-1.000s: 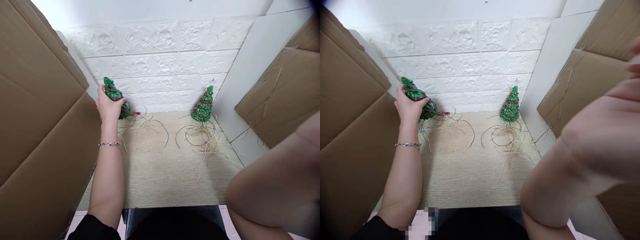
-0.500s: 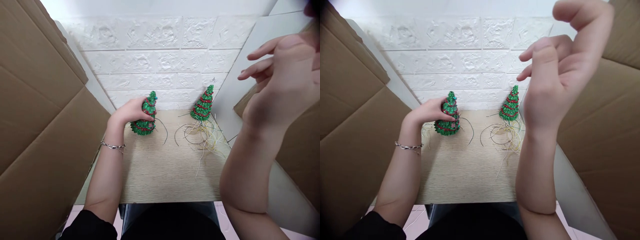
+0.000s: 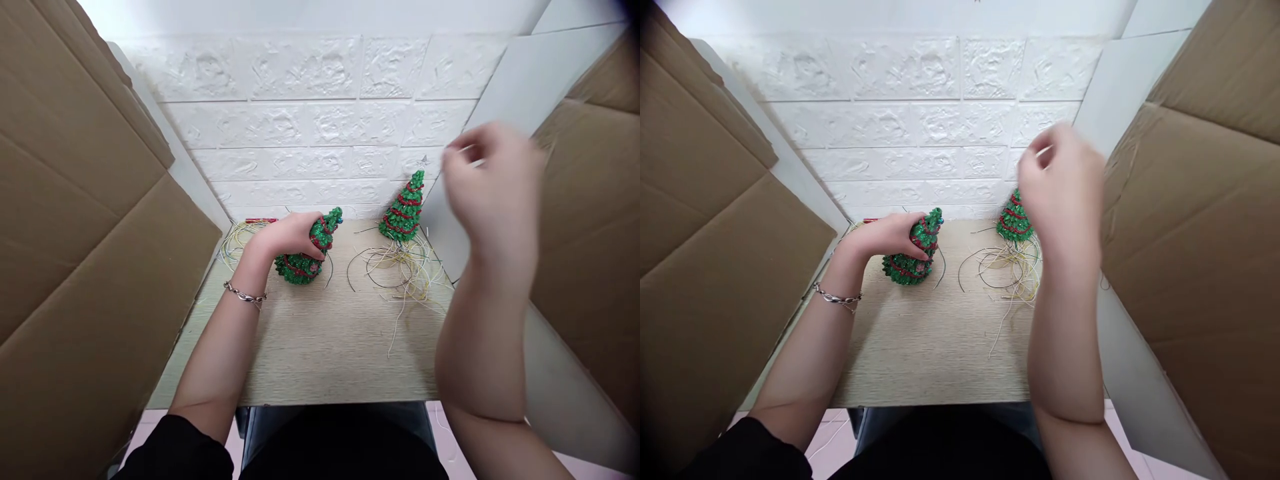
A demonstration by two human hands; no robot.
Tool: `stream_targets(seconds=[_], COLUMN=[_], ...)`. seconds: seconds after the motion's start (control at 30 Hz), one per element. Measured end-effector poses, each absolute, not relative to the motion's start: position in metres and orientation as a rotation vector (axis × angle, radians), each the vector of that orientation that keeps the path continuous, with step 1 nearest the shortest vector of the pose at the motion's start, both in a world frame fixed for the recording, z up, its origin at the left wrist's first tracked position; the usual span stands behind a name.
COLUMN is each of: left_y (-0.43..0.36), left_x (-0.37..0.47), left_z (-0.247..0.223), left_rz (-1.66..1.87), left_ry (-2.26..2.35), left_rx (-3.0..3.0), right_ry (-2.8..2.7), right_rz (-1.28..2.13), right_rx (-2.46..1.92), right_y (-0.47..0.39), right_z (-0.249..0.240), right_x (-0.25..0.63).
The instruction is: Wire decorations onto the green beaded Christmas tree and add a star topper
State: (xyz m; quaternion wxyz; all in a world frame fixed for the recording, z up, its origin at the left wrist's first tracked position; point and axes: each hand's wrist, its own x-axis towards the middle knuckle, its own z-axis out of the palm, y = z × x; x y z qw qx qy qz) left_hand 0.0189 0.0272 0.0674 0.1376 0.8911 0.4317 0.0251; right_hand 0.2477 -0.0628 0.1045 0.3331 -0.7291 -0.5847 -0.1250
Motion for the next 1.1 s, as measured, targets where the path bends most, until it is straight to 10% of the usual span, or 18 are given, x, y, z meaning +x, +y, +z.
stream_targets(seconds=[0.2,1.1], left_y=[0.025,0.035], left_x=[0.031,0.029], left_z=[0.061,0.05], left_rz=[0.125,0.262], left_ry=[1.014,1.039], left_rx=[2.574,2.522], right_ry=[-1.885,-1.875], right_rz=[0.147,0.169], right_rx=[-2.185,-2.167], right_y=[-0.019,-0.03], right_z=[0.074,0.085], right_x=[0.234,0.236])
